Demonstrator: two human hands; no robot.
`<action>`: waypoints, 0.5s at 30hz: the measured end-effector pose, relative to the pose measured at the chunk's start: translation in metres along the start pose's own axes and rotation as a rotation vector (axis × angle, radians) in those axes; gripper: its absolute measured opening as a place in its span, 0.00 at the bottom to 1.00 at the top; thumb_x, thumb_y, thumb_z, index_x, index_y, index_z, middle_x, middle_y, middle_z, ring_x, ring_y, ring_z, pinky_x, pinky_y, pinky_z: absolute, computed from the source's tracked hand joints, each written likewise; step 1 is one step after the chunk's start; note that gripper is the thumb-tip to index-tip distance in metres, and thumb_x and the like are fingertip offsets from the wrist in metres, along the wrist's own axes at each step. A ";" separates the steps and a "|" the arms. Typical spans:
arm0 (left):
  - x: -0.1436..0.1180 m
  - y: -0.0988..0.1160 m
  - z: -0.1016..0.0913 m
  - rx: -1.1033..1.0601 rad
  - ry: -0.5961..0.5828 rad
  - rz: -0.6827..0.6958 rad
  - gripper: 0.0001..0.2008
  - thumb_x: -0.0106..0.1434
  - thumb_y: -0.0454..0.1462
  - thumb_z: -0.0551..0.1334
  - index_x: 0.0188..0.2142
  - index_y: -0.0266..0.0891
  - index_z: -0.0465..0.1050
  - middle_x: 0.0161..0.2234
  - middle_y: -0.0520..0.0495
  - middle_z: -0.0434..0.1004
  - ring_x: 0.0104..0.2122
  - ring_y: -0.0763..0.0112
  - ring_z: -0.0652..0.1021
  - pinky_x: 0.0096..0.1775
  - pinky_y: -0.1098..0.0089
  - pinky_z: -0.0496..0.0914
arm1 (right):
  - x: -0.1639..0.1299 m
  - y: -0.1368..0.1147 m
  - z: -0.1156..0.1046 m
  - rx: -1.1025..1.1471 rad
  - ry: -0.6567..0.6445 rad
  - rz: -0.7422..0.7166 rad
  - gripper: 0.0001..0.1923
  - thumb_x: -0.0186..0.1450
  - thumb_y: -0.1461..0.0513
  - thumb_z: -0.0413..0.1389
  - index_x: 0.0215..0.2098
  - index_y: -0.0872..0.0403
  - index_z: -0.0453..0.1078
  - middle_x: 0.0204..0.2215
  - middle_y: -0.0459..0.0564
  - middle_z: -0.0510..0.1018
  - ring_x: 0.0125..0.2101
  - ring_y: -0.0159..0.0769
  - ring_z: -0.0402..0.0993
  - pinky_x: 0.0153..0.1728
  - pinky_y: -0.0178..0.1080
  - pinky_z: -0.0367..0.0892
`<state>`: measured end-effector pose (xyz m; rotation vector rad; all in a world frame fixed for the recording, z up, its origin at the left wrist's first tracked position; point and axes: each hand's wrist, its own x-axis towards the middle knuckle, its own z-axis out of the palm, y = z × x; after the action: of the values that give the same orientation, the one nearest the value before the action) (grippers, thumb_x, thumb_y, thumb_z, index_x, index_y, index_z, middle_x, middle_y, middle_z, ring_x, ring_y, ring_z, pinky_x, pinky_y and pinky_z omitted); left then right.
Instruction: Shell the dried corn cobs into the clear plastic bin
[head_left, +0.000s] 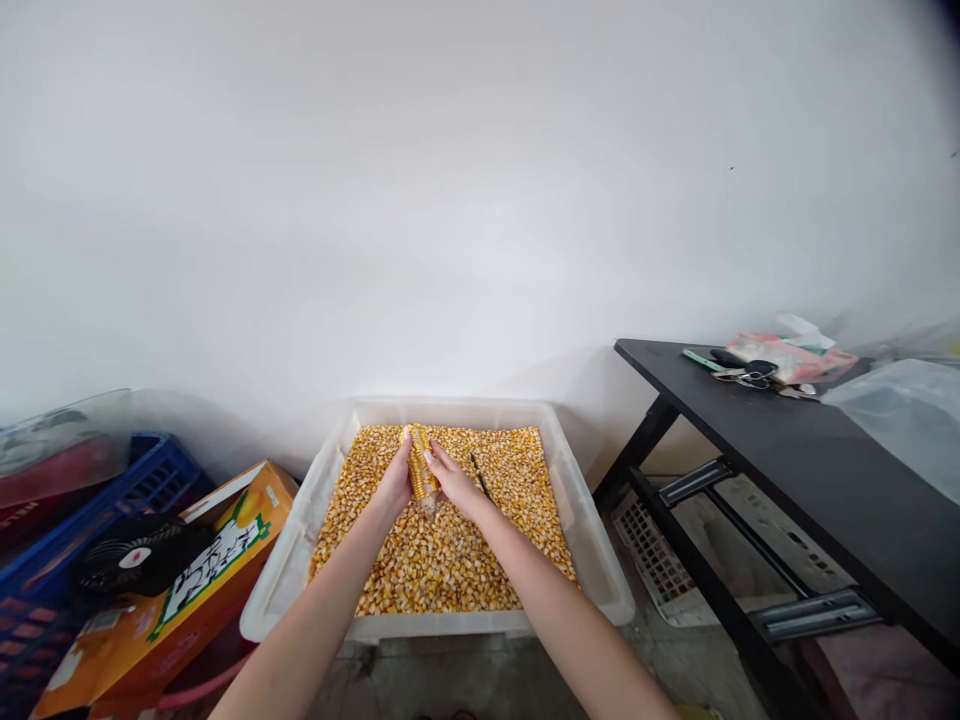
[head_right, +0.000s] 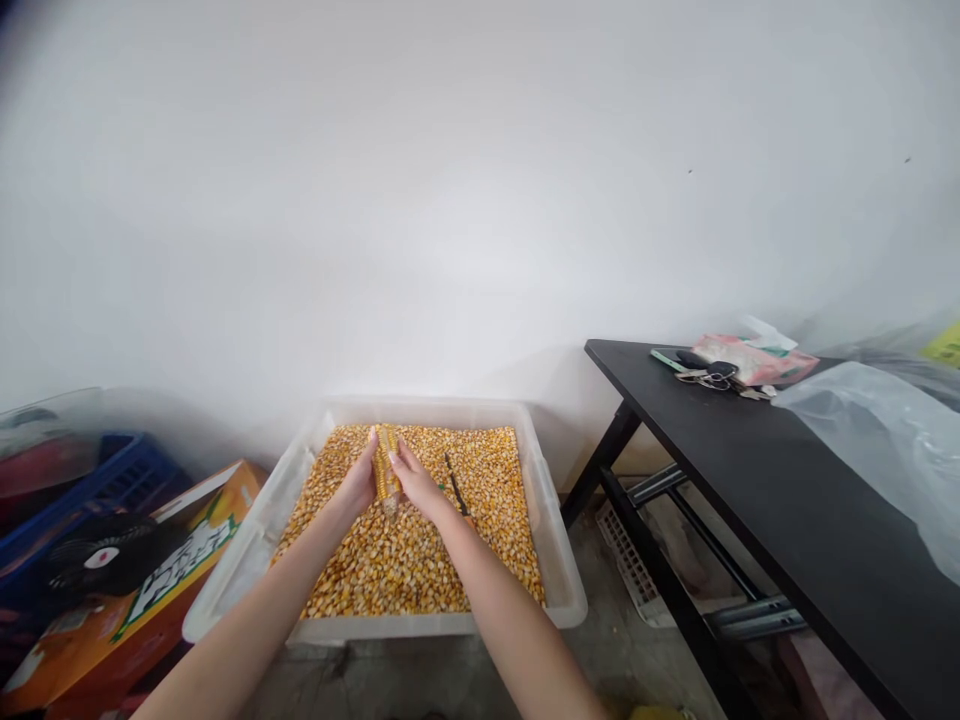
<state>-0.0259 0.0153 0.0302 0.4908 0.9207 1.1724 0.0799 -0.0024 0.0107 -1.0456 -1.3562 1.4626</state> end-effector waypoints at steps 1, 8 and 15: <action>0.000 0.000 0.000 0.001 -0.011 -0.004 0.19 0.63 0.49 0.54 0.40 0.37 0.73 0.33 0.42 0.79 0.36 0.62 0.79 0.40 0.66 0.73 | -0.001 -0.001 0.001 0.023 -0.002 0.009 0.37 0.59 0.45 0.52 0.63 0.45 0.50 0.56 0.50 0.66 0.54 0.43 0.65 0.53 0.49 0.61; 0.002 -0.006 -0.003 0.116 -0.046 0.060 0.21 0.59 0.52 0.58 0.41 0.36 0.72 0.36 0.42 0.78 0.39 0.62 0.78 0.43 0.67 0.70 | -0.003 -0.007 0.001 0.128 0.050 -0.123 0.24 0.58 0.53 0.57 0.53 0.45 0.66 0.51 0.46 0.72 0.53 0.39 0.66 0.55 0.44 0.58; 0.004 -0.004 -0.004 0.465 0.127 0.274 0.18 0.58 0.49 0.60 0.38 0.36 0.71 0.40 0.40 0.76 0.47 0.57 0.73 0.49 0.63 0.65 | -0.008 -0.010 -0.002 0.300 0.050 -0.002 0.20 0.55 0.54 0.59 0.46 0.46 0.69 0.44 0.45 0.76 0.45 0.40 0.72 0.43 0.43 0.69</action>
<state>-0.0263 0.0172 0.0233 0.9493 1.2741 1.2449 0.0846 -0.0092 0.0209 -0.8800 -1.0615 1.5704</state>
